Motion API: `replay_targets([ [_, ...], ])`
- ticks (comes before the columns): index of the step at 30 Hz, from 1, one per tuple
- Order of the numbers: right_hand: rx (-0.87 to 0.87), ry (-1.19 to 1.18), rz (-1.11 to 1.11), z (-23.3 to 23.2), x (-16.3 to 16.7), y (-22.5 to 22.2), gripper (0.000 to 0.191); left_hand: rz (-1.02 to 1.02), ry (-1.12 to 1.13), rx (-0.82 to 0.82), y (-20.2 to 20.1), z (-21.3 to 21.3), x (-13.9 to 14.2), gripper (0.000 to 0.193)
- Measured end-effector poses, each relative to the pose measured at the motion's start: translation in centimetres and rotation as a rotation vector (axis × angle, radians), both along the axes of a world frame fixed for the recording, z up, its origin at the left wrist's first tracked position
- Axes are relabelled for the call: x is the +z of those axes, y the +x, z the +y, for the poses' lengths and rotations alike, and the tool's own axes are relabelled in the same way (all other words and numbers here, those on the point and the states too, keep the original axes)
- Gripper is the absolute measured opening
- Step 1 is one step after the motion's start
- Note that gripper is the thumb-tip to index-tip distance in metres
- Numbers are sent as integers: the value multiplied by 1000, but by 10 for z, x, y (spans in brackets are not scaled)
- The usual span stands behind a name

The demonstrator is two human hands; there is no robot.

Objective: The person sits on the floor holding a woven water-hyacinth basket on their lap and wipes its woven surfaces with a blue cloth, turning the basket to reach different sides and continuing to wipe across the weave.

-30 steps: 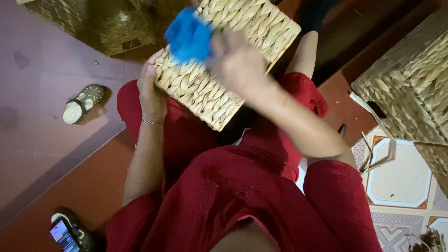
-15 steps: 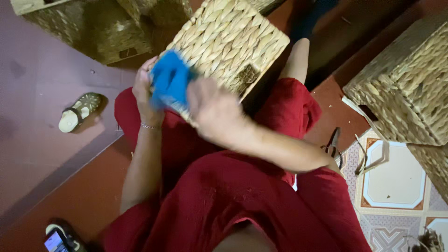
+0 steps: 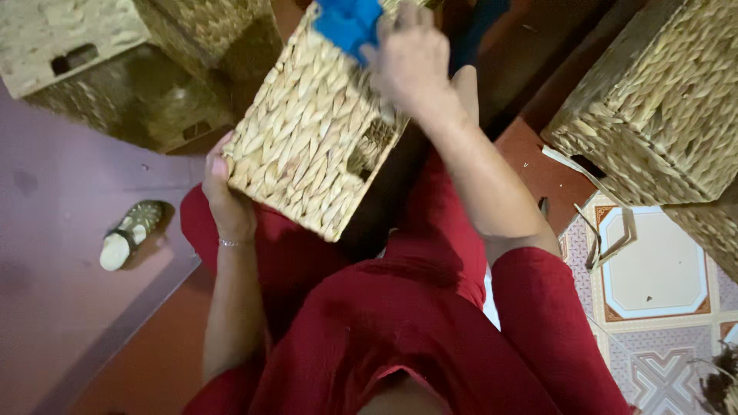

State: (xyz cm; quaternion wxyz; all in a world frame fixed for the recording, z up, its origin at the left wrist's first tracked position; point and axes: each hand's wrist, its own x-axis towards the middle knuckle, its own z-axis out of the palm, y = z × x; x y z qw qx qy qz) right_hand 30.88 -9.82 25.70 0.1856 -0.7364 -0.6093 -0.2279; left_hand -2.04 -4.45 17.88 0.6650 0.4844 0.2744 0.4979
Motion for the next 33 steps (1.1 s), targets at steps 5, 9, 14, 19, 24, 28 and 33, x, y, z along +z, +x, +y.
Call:
replay_targets([
  [5, -43, -216, 651, -12, -8, 68, 39, -36, -174, -14, 0, -11, 9, 65],
  [9, 167, -232, 1403, -34, -13, 81, 44, -44, -188, -72, 5, -25, 19, 69],
  [14, 141, -120, 1355, -65, -9, 82, 44, -119, -136, -48, 30, -18, 23, 62],
  [19, 108, 24, 1290, -100, -2, 109, 41, -267, -65, -194, 73, 22, 16, 54],
  [24, 181, 174, 1186, -123, -18, 137, 44, -145, -166, -106, 127, 48, 1, 46],
  [28, -140, 104, 486, -123, -21, 131, 37, 44, 128, -83, 149, 46, -1, 35],
  [33, -121, 106, 150, -109, 8, 46, 35, 142, 234, -69, 153, 36, 8, 30],
])
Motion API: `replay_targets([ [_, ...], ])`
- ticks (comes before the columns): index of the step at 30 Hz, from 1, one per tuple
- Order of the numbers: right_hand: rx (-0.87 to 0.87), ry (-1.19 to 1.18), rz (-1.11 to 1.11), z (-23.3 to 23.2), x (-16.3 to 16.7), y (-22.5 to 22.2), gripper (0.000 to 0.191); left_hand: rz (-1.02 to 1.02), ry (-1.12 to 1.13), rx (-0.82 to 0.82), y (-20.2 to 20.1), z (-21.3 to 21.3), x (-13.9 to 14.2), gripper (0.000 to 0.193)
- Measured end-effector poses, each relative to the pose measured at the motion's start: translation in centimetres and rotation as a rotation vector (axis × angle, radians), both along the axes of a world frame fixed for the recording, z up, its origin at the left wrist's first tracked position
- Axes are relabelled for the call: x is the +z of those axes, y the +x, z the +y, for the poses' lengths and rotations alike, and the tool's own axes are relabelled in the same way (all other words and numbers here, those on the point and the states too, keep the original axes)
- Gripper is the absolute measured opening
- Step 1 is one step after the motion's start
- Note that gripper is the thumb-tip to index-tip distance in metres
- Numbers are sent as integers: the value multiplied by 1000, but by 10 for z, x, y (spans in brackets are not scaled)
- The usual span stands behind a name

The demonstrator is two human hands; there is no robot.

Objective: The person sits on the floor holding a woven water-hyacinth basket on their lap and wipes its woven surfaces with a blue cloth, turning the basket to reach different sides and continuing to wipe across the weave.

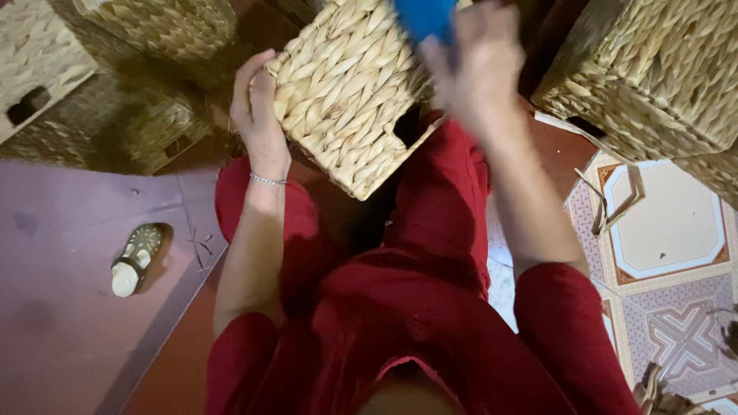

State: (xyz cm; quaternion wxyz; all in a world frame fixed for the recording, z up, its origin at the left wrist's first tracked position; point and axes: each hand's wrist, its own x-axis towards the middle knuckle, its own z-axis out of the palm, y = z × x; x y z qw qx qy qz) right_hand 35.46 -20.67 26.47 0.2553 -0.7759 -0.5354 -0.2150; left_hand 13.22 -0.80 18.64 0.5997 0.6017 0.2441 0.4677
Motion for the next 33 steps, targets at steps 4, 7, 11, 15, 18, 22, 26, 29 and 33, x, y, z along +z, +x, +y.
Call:
replay_targets([
  [4, 280, -15, 24, -3, 14, -111, 40, 38, 109, -22, -12, -11, 1, 32],
  [7, 375, -53, 13, -11, 10, -157, 59, -33, 10, -136, -22, -10, 4, 39],
  [11, 284, -80, -47, -5, -4, -120, 58, 9, -127, -189, -29, -14, 10, 47],
  [15, 34, 47, -172, 7, -15, -17, 39, 65, -53, -207, -30, -25, 19, 50],
  [18, -163, 104, -194, 8, -22, 34, 46, 85, -20, -184, -29, -32, 21, 50],
  [22, -205, 14, -111, 5, -22, 9, 47, 71, 9, -140, -30, -37, 20, 49],
  [26, -8, -74, -63, -8, -6, -89, 46, 146, 88, -89, -34, -37, 17, 48],
  [29, 237, -124, -43, -32, 7, -149, 61, 306, -128, -20, -35, -39, 15, 53],
  [33, 344, -176, -40, -47, 7, -156, 64, 201, 93, -80, -38, -45, 16, 49],
])
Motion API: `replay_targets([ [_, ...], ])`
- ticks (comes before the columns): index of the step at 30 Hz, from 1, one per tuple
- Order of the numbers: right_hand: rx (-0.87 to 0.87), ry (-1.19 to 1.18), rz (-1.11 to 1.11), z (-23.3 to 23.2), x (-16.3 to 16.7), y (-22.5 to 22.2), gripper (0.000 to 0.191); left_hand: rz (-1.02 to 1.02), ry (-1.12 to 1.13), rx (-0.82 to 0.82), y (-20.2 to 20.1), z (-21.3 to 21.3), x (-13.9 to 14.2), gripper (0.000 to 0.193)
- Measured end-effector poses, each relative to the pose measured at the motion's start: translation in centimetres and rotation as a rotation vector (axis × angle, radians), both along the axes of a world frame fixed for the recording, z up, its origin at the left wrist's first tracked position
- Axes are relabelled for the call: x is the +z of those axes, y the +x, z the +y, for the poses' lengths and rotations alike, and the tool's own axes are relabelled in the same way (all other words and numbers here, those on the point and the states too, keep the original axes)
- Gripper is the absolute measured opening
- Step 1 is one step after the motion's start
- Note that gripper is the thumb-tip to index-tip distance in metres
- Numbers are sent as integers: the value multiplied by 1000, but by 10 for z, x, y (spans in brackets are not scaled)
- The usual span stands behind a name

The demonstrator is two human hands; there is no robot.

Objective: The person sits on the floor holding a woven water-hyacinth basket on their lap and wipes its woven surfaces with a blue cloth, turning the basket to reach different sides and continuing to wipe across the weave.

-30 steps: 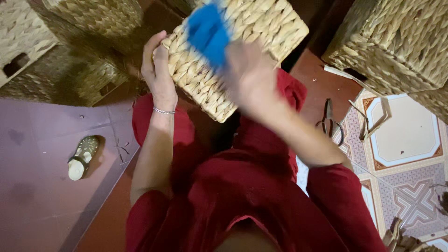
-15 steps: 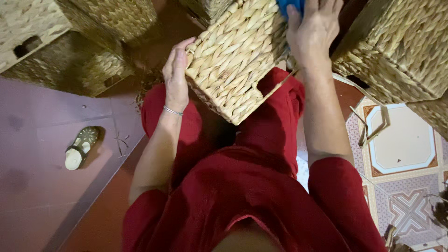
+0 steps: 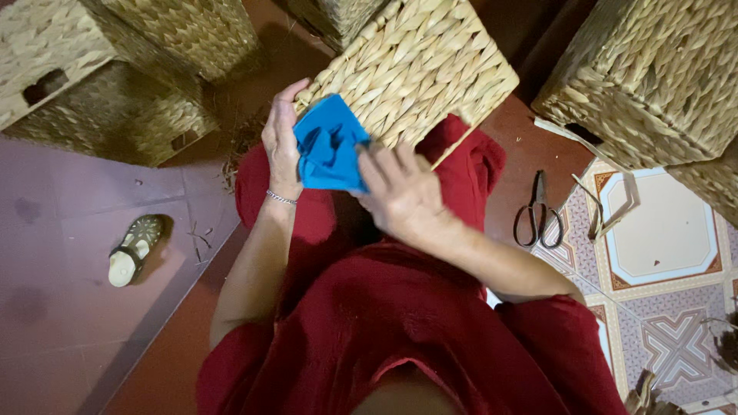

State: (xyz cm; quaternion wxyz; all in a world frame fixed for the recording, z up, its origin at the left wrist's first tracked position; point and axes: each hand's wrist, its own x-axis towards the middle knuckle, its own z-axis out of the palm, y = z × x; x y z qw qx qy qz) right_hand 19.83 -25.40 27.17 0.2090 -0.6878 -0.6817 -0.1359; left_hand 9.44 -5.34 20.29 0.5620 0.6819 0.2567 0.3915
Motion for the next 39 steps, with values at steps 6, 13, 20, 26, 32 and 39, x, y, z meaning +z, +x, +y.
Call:
replay_targets([
  [6, -368, 201, -156, 22, -19, 121, 27, -119, -106, -93, -1, -6, 7, 48],
  [13, -538, 274, -214, 26, -23, 149, 50, -104, -44, -34, 3, -5, 4, 48],
  [20, -86, 93, -98, 8, 3, -14, 52, 44, 68, 62, -1, 10, -6, 51],
  [26, 9, 95, -44, 7, -4, 5, 40, 95, -98, 56, -4, 13, -7, 52],
  [32, -376, 201, -168, 32, -23, 127, 35, -91, -40, -34, -2, 10, -6, 50],
  [39, -505, 245, -158, 33, -16, 134, 49, -76, -4, 27, 2, 11, -13, 49],
])
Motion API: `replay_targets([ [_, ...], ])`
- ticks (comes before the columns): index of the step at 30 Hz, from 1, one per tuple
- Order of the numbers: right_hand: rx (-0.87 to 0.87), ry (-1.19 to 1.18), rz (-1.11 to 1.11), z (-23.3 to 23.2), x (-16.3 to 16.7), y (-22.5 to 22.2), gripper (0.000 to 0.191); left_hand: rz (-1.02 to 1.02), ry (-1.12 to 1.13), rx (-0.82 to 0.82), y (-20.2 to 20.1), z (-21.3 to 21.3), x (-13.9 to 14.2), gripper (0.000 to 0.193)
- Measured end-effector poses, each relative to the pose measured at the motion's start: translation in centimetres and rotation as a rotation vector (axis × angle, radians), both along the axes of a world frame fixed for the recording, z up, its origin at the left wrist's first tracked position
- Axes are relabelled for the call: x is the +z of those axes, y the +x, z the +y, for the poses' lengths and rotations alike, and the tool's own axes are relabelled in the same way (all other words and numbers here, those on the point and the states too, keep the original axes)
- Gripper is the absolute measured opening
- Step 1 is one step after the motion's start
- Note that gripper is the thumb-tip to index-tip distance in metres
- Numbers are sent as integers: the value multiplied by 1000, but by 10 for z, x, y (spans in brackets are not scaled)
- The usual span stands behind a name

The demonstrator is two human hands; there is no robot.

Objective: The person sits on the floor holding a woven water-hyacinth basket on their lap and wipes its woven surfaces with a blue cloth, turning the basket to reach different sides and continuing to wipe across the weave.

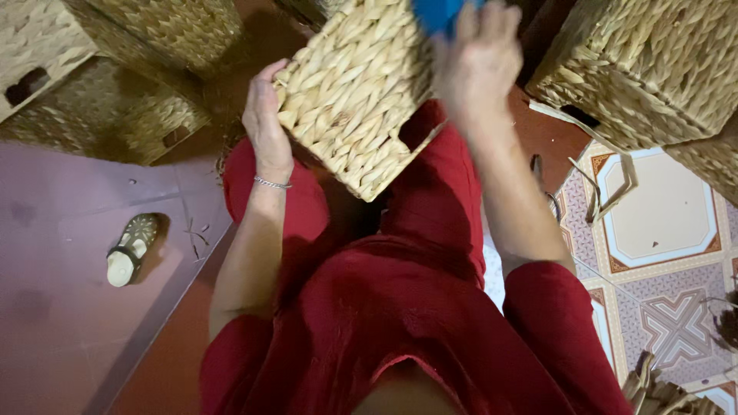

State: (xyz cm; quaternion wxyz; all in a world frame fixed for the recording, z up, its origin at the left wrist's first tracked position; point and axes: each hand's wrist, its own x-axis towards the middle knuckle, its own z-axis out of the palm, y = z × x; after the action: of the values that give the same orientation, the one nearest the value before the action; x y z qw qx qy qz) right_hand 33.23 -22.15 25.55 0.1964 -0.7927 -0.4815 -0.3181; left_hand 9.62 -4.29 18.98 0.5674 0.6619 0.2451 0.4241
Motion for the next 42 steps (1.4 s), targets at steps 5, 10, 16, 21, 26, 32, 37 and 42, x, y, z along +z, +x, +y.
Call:
replay_targets([
  [5, 282, -165, 43, -17, 15, -119, 43, -18, 17, -2, -6, 14, -5, 48],
  [10, 500, -147, 85, -46, 22, -161, 52, -18, 18, -31, -10, 20, -6, 47],
  [16, 322, -145, 62, -22, 12, -78, 34, -73, -54, -64, -6, 12, -2, 47],
  [21, 98, 33, 8, -9, -11, 24, 32, -55, -64, -69, -8, 11, 1, 47],
  [26, -86, -37, -13, -3, -18, 30, 29, -99, -84, -51, -6, 10, -4, 43],
  [32, 266, -180, 82, -11, 18, -115, 42, -118, -30, -60, -9, 24, -11, 43],
  [37, 497, -163, 61, -36, 19, -173, 49, -17, -19, -17, -13, 33, -14, 43],
  [42, 480, -191, 94, -31, 11, -121, 44, -62, 40, -88, -13, 33, -12, 43],
])
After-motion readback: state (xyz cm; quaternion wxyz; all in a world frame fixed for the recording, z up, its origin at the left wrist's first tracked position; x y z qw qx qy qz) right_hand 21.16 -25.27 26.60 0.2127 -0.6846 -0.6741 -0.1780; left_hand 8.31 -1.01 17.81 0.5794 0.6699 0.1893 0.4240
